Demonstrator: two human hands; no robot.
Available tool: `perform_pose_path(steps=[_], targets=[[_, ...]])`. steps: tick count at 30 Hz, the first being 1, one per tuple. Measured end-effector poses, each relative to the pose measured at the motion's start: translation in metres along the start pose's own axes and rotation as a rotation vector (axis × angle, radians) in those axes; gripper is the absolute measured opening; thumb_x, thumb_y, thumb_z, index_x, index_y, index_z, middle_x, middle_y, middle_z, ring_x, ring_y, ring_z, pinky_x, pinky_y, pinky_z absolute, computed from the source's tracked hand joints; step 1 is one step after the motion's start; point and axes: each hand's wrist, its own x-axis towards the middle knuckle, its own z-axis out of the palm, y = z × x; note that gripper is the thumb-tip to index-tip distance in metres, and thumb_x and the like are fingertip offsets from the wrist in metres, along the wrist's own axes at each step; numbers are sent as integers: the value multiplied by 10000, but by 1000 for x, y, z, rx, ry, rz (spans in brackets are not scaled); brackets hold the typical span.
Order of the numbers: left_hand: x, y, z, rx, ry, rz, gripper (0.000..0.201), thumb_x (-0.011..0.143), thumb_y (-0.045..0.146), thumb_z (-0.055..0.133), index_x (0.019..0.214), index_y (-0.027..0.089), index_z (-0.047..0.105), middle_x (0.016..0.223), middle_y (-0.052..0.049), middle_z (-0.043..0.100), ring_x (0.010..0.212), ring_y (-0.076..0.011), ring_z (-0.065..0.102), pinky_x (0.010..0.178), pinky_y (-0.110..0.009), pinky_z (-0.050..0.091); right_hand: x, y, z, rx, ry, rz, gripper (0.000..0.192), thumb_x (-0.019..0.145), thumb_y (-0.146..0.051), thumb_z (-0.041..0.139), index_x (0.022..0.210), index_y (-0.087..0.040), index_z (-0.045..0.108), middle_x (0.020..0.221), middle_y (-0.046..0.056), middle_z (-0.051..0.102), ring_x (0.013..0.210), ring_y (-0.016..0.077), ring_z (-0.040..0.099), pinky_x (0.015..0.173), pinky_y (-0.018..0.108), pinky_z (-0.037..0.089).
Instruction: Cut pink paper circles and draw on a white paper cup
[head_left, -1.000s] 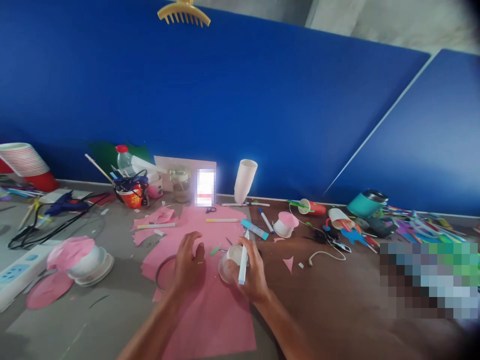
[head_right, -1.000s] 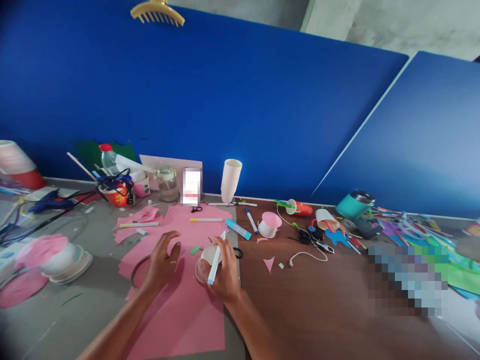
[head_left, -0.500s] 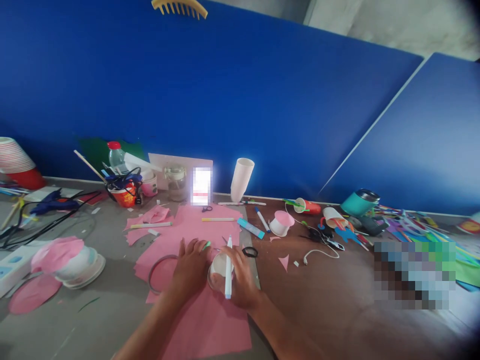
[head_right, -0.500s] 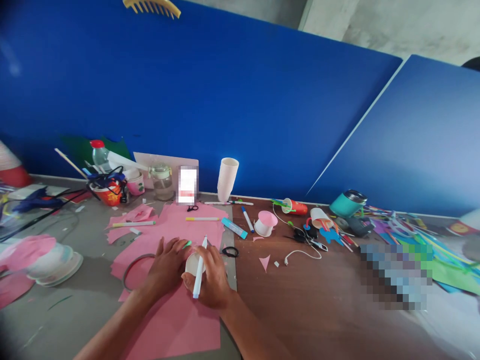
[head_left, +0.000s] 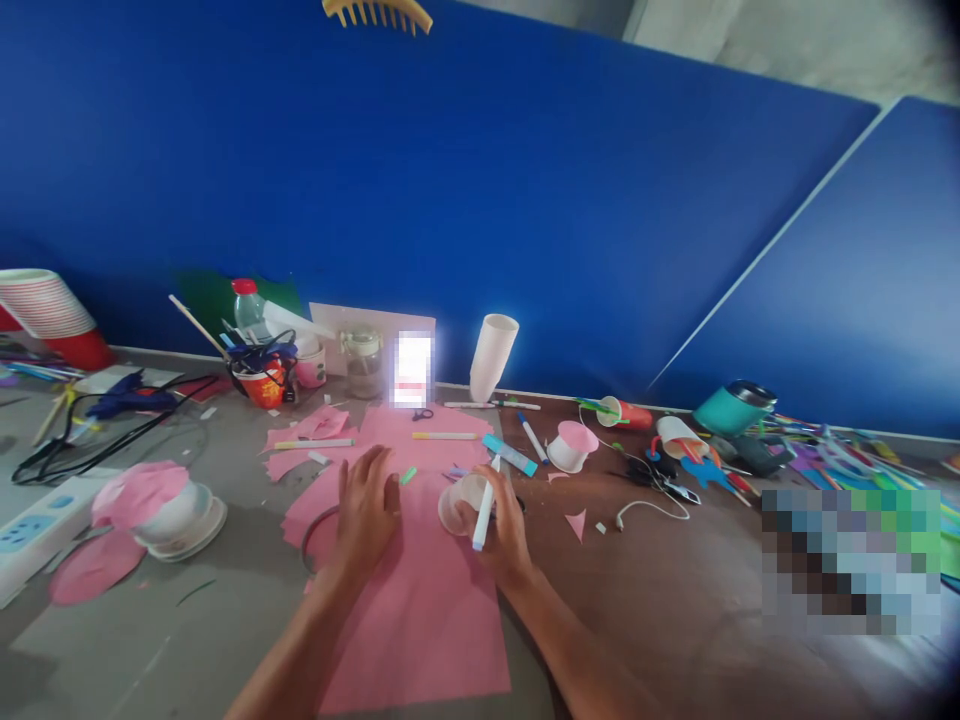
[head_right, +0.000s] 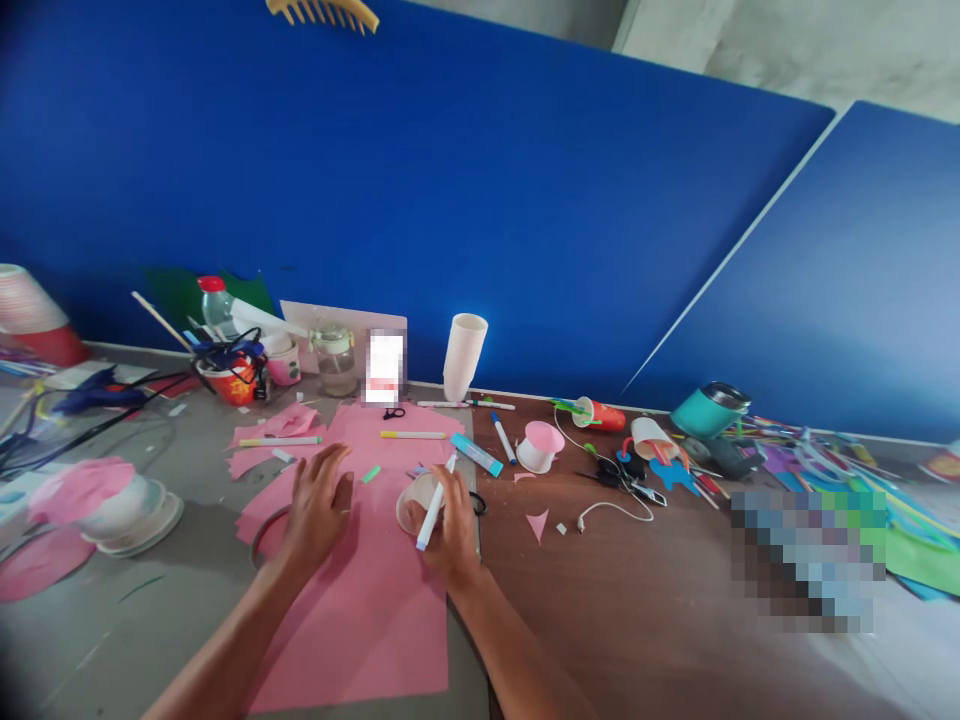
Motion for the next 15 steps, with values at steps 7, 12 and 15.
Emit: perform_pose_path(steps=[7, 12, 15], targets=[[2, 5, -3, -40, -17, -29, 300, 935, 233, 403, 1167, 183, 587, 1210, -133, 666, 1176, -278, 584, 1141, -559, 293, 4, 11, -4, -57, 180, 0, 393, 946, -351, 554, 1300, -186, 507, 1148, 151, 637, 1060, 296, 624, 883, 492, 543], [-2, 13, -4, 10, -223, 56, 267, 946, 196, 400, 1062, 213, 639, 1123, -84, 721, 1106, -250, 627, 1140, -583, 272, 5, 8, -8, -49, 126, -16, 416, 938, -400, 556, 1286, -179, 508, 1092, 139, 639, 988, 285, 636, 833, 462, 554], [-4, 15, -5, 80, -313, 76, 279, 951, 193, 397, 1079, 211, 645, 1139, -89, 718, 1112, -255, 629, 1138, -599, 269, 2, 0, -6, -7, -92, -68, 402, 939, -362, 540, 1294, -177, 510, 1059, 127, 643, 956, 273, 640, 814, 433, 560]])
